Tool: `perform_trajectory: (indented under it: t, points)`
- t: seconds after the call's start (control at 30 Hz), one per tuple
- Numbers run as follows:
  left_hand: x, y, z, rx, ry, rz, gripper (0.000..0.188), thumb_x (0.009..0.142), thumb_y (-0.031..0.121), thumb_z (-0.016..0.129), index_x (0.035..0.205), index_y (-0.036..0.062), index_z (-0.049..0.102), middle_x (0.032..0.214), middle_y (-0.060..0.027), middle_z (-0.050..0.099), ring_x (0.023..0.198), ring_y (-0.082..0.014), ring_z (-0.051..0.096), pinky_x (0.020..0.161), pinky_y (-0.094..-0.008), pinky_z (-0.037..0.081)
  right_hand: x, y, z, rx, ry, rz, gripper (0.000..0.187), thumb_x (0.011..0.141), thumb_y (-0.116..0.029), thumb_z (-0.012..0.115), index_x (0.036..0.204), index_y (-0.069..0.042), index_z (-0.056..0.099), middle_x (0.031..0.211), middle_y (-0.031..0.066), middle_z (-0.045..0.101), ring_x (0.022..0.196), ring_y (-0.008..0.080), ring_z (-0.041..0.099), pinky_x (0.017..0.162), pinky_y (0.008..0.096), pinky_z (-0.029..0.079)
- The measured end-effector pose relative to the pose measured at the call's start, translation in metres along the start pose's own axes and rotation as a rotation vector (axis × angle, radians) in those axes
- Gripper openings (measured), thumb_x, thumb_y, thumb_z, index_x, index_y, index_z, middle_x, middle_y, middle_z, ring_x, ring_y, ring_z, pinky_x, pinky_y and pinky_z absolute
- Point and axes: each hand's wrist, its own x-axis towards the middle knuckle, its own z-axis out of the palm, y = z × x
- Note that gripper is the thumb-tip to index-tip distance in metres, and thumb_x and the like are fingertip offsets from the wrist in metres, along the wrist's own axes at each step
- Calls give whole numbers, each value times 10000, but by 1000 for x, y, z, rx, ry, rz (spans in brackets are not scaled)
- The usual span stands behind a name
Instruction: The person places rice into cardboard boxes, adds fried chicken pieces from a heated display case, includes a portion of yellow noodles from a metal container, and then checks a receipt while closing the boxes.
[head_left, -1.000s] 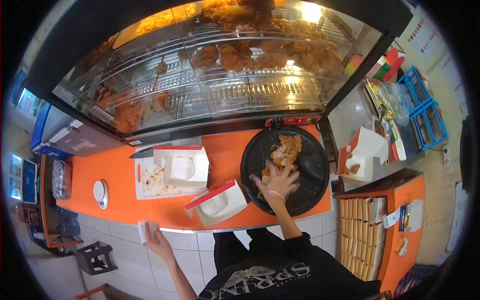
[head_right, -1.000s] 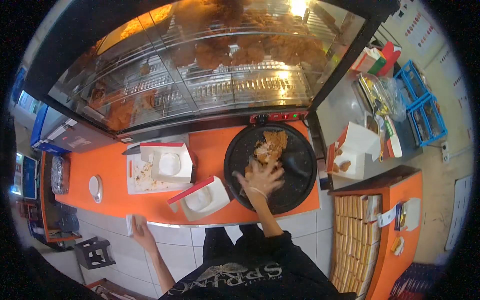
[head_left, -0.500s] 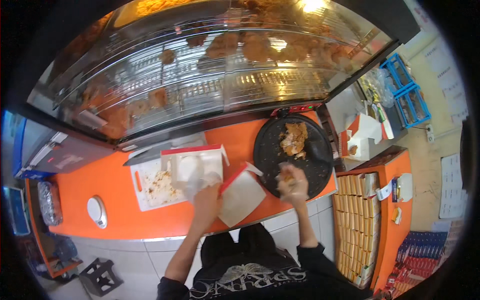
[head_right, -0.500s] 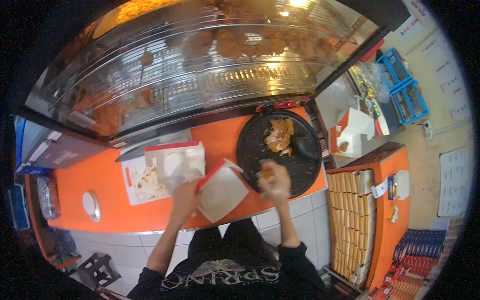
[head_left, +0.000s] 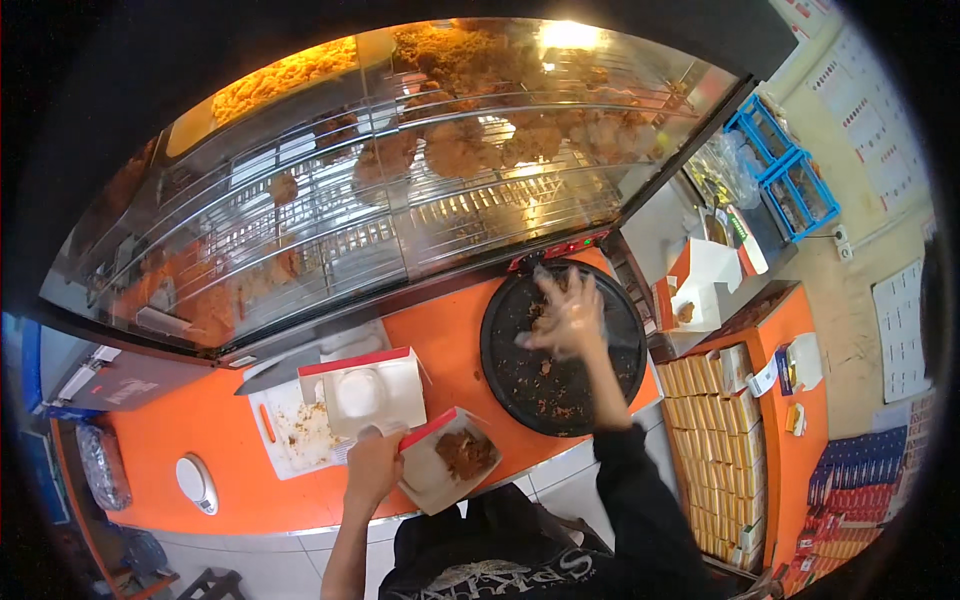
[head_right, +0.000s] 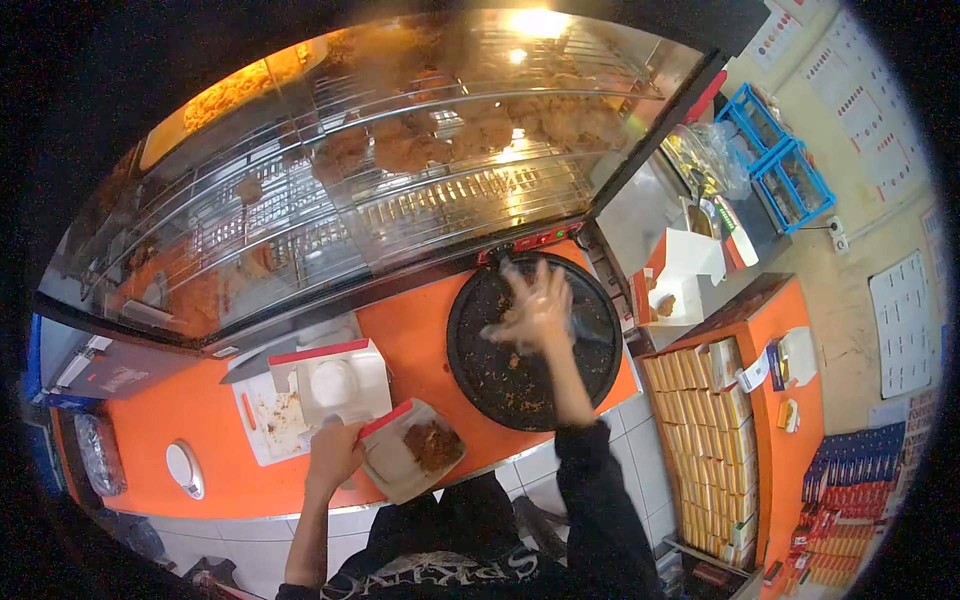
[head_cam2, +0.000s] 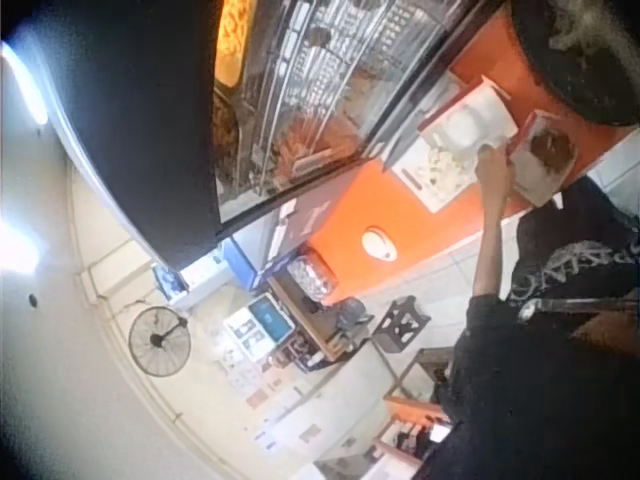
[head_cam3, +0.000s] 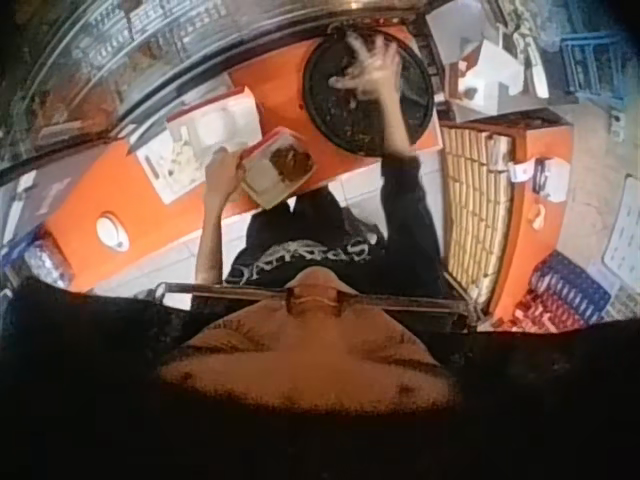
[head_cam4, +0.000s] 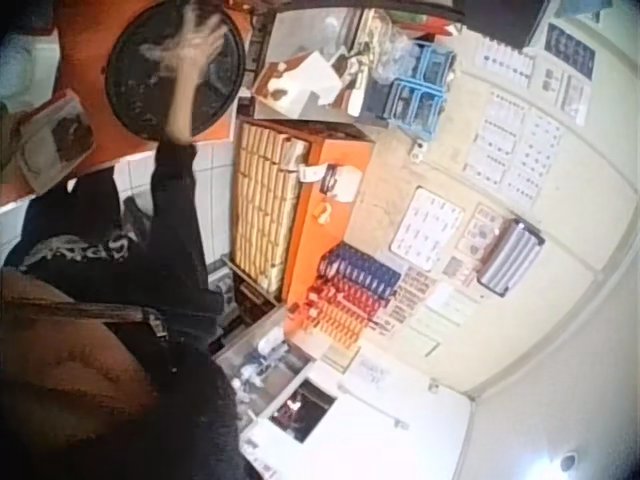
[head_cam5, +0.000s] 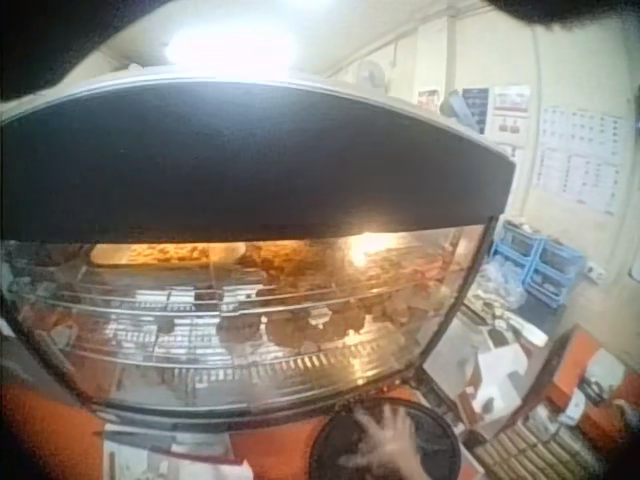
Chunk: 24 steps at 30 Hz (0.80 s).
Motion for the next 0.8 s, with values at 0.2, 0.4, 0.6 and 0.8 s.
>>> perform_trajectory:
  t: [0.2, 0.4, 0.6, 0.8]
  points:
    - [-26, -12, 12, -33, -23, -136, 304, 694, 116, 571, 990, 155, 626, 709, -157, 598, 695, -341, 588, 591, -449, 467, -20, 12, 52, 12, -544, 49, 924, 519, -523, 771, 1312, -267, 373, 1418, 208, 171, 1118, 405, 460, 920, 433, 430]
    - [-34, -11, -10, -242, -35, -113, 322, 681, 177, 647, 992, 99, 627, 716, -142, 627, 696, -313, 606, 630, -423, 473, -58, 5, 23, 180, -338, -107, 1030, 424, -483, 818, 1315, -277, 347, 1423, 216, 154, 1101, 414, 472, 844, 483, 448]
    - [-29, -59, -15, -448, 164, -504, 290, 713, 275, 679, 828, 10, 659, 771, -128, 648, 705, -295, 614, 670, -384, 482, -30, -20, 35, -53, -819, 222, 1045, 432, -443, 828, 1327, -362, 297, 1454, 149, 104, 1232, 390, 332, 927, 582, 358]
    - [19, -125, 26, -63, 443, -201, 309, 657, 311, 678, 668, 8, 618, 637, -162, 587, 591, -336, 552, 571, -420, 428, -71, 4, 94, 239, -168, -7, 378, 556, -128, 730, 914, -205, 640, 1190, 156, 431, 1075, 388, 427, 891, 455, 390]
